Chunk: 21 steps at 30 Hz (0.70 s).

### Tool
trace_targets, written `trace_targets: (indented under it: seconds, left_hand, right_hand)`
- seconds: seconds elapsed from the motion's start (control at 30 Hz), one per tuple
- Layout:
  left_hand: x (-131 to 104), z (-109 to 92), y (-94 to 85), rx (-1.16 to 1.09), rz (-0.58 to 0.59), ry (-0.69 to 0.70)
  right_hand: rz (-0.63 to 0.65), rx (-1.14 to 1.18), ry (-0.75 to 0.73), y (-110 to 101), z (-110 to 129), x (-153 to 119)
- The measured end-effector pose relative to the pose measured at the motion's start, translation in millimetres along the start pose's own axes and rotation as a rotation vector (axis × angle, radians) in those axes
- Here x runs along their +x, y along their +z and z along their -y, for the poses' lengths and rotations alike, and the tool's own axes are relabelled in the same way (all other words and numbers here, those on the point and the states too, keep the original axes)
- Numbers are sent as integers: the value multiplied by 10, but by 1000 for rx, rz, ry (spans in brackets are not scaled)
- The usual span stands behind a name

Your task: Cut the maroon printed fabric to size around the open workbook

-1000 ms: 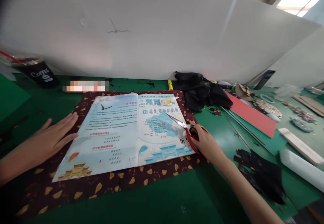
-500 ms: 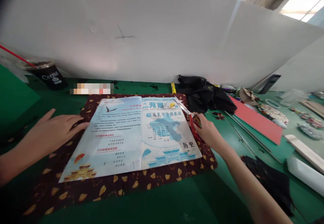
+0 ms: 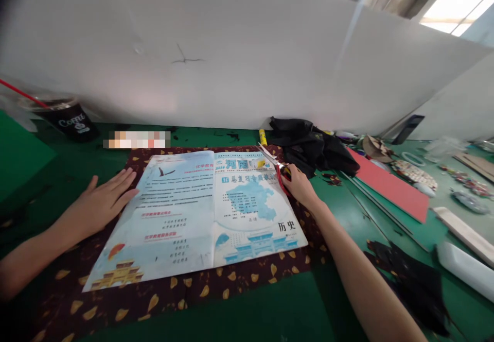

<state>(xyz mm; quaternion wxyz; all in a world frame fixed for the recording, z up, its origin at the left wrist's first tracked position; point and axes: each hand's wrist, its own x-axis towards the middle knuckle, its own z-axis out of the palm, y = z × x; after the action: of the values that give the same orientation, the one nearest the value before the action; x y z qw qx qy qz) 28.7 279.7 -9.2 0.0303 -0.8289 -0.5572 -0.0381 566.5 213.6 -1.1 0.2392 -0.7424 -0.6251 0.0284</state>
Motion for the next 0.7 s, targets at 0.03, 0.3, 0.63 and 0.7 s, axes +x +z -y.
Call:
trace_targets:
  seconds: [0.03, 0.3, 0.63, 0.7]
  left_hand:
    - [4, -5, 4, -7, -2, -7]
    - [23, 6, 31, -55, 6, -21]
    - [-1, -5, -9, -76, -4, 13]
    - [5, -9, -9, -83, -8, 8]
  right_hand:
    - [-38, 1, 5, -52, -2, 34]
    - [25, -10, -208, -255, 304, 483]
    - [210, -289, -228, -594, 300, 587]
    - [273, -345, -190, -917, 140, 573]
